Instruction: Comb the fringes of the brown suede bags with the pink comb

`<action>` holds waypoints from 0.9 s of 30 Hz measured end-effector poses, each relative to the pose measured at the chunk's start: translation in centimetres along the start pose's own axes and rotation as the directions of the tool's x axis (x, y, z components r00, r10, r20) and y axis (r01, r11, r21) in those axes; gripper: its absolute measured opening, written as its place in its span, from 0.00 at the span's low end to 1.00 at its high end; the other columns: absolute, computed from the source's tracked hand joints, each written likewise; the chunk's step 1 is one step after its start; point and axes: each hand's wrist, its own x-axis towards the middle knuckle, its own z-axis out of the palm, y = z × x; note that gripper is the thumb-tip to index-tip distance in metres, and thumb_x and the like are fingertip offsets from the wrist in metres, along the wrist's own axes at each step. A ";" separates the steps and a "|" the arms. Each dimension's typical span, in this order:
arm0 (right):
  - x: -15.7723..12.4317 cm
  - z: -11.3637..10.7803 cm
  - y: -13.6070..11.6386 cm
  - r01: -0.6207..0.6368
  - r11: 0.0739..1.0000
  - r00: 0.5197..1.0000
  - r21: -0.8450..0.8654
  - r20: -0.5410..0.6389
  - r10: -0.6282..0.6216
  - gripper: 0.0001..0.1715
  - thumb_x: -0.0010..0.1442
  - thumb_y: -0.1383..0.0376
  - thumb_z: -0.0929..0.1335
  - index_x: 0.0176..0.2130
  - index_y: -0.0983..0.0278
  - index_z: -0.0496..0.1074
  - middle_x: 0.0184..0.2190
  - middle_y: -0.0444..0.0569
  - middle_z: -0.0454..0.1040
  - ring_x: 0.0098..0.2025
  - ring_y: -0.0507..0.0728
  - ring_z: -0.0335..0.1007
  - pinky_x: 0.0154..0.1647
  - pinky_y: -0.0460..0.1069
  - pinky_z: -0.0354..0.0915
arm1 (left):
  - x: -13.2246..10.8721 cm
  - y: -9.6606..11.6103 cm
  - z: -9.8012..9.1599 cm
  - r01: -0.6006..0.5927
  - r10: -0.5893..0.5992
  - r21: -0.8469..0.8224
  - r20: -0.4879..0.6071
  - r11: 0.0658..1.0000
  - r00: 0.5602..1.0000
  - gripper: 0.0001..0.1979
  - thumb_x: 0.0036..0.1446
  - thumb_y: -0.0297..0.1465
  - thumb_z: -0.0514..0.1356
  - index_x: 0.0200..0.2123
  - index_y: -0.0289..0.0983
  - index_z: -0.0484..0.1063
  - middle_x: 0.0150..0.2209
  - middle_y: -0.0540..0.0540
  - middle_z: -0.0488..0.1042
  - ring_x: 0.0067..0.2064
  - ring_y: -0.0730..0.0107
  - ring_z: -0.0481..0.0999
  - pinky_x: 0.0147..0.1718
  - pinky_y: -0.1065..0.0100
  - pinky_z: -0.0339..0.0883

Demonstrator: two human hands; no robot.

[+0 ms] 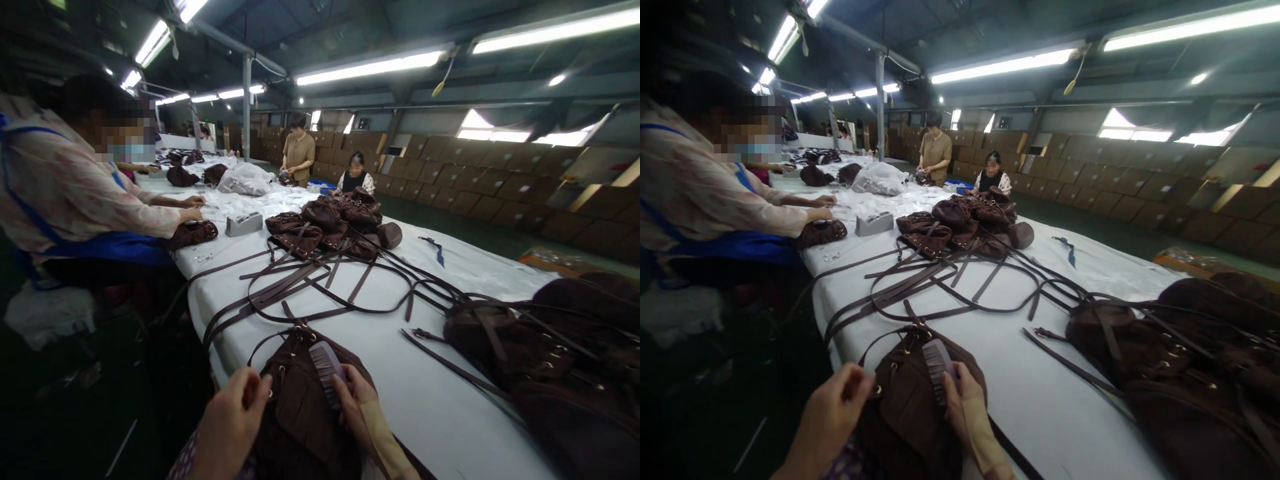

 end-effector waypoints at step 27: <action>-6.9 -5.5 -2.3 0.338 0.792 0.871 -0.508 0.488 -0.059 0.17 0.61 0.63 0.63 0.48 0.61 0.73 0.40 0.52 0.78 0.42 0.60 0.74 0.44 0.52 0.67 | 4.3 2.7 8.8 -0.294 0.232 0.432 0.191 0.853 0.954 0.13 0.63 0.38 0.54 0.49 0.43 0.69 0.49 0.40 0.69 0.54 0.48 0.66 0.53 0.45 0.58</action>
